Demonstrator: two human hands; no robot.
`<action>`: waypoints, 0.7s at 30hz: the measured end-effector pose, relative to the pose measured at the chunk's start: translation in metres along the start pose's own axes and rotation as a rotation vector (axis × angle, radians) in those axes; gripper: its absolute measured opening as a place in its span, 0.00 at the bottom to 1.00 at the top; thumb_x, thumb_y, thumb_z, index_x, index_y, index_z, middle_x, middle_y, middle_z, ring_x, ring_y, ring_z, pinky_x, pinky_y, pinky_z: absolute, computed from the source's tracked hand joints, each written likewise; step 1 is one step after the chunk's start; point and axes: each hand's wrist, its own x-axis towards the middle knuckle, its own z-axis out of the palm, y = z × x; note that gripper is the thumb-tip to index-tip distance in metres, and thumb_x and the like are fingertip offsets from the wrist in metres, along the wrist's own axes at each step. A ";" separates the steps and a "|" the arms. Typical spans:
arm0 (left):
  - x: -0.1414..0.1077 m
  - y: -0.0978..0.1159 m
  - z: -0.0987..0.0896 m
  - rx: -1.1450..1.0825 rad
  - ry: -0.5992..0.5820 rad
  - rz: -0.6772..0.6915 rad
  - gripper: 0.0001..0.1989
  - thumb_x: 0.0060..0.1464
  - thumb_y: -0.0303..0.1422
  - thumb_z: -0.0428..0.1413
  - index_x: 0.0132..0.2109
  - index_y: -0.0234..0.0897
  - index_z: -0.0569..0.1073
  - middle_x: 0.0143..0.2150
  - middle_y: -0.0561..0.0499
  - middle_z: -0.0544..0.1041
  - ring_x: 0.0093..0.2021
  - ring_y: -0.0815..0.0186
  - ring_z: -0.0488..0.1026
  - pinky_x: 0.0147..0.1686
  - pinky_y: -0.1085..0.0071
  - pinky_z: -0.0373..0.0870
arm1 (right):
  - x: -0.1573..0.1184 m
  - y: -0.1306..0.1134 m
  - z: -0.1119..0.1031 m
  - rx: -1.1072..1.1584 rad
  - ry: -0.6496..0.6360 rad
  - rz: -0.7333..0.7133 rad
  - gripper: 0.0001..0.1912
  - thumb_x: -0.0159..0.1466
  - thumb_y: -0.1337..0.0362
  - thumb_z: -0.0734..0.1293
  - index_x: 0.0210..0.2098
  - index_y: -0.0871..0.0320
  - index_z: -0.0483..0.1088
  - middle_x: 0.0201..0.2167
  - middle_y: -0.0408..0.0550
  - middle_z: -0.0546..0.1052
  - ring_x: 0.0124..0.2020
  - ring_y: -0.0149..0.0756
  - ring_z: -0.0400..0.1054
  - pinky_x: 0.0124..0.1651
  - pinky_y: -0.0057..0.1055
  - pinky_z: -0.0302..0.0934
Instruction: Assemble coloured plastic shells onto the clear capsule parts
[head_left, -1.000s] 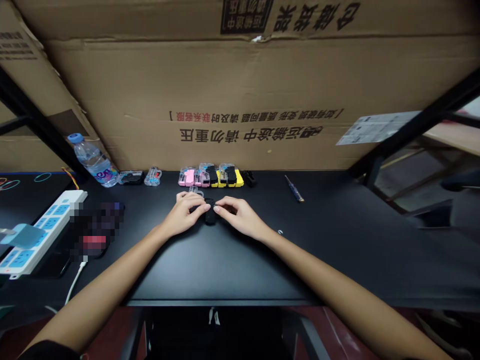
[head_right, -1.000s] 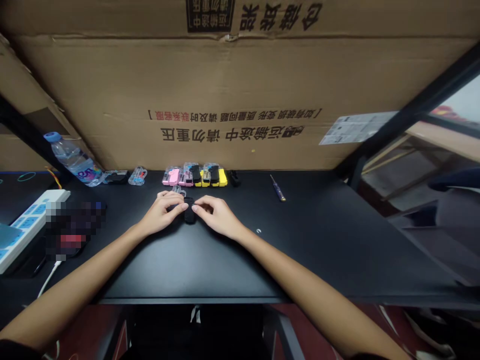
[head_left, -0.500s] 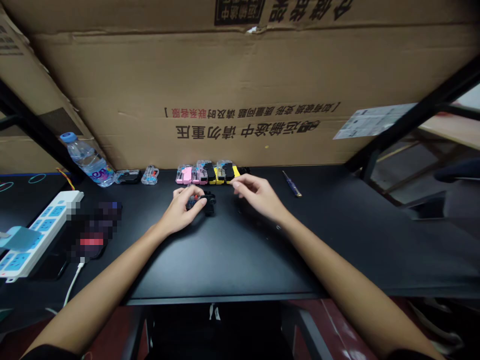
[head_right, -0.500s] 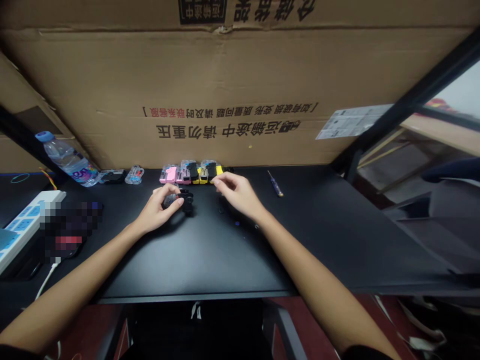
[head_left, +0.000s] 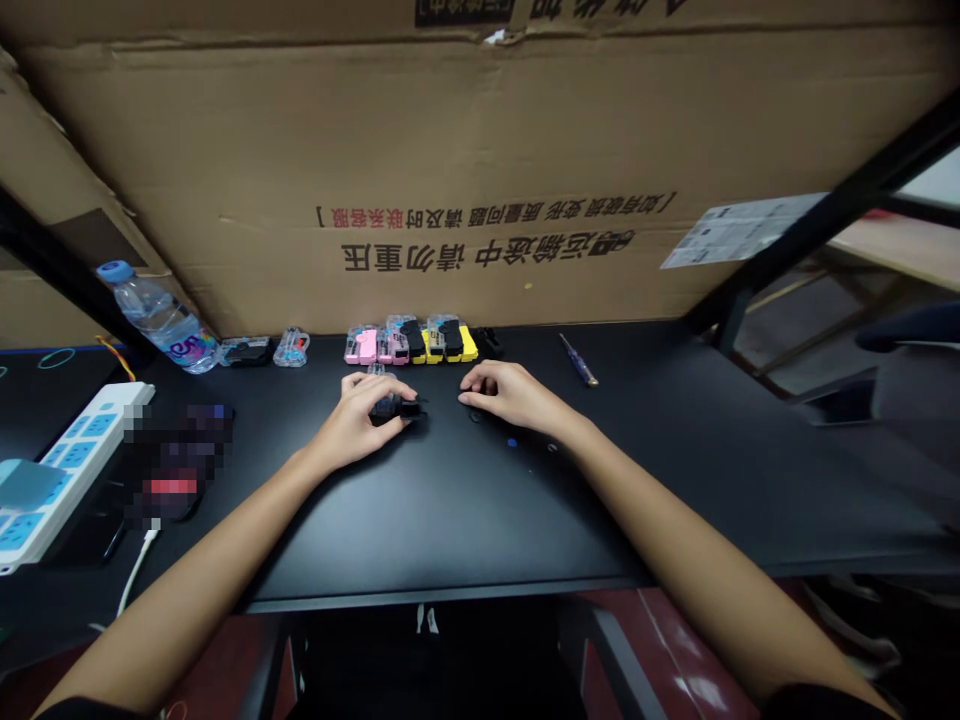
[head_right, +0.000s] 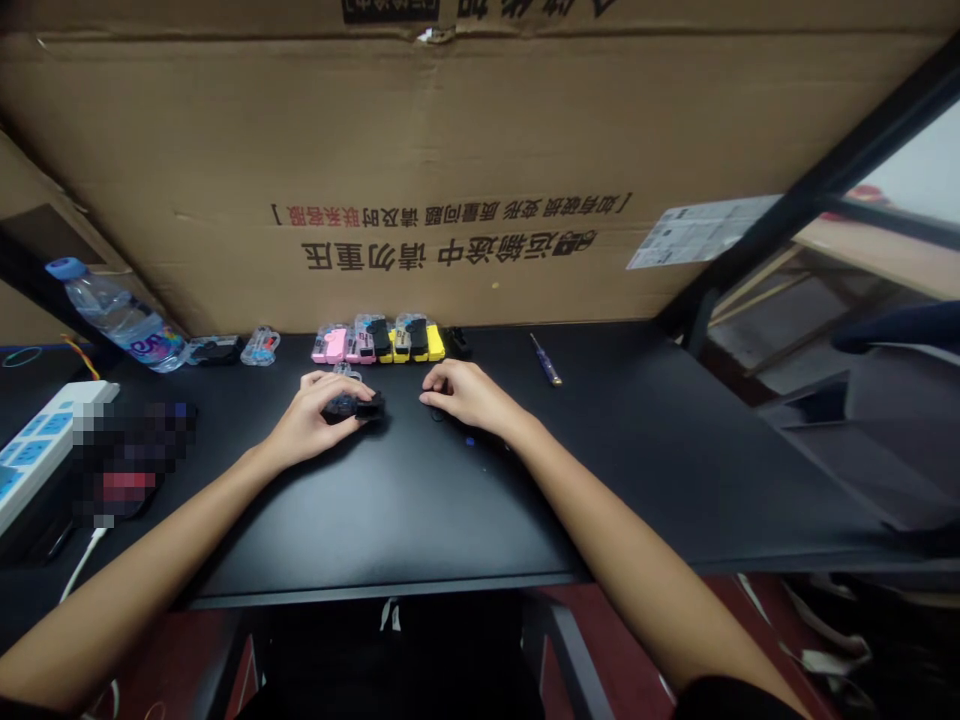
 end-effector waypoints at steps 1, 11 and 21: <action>0.000 -0.001 0.000 0.014 -0.017 0.016 0.08 0.64 0.34 0.60 0.50 0.44 0.77 0.55 0.50 0.84 0.58 0.58 0.78 0.66 0.55 0.55 | 0.000 -0.001 0.003 0.003 0.006 -0.017 0.07 0.61 0.59 0.75 0.35 0.56 0.79 0.31 0.47 0.80 0.30 0.37 0.70 0.35 0.33 0.63; -0.001 -0.003 -0.004 0.061 -0.137 0.087 0.13 0.62 0.39 0.65 0.53 0.46 0.78 0.58 0.49 0.82 0.61 0.56 0.74 0.67 0.55 0.51 | -0.003 -0.016 0.013 0.126 0.026 -0.123 0.12 0.66 0.54 0.73 0.39 0.56 0.81 0.32 0.49 0.80 0.30 0.38 0.73 0.38 0.35 0.68; -0.001 -0.005 -0.003 0.072 -0.172 0.084 0.15 0.63 0.42 0.64 0.55 0.48 0.78 0.60 0.48 0.80 0.63 0.54 0.72 0.69 0.51 0.49 | -0.006 -0.022 0.016 0.109 0.092 -0.170 0.17 0.70 0.48 0.70 0.42 0.54 0.83 0.32 0.48 0.80 0.32 0.38 0.71 0.38 0.35 0.66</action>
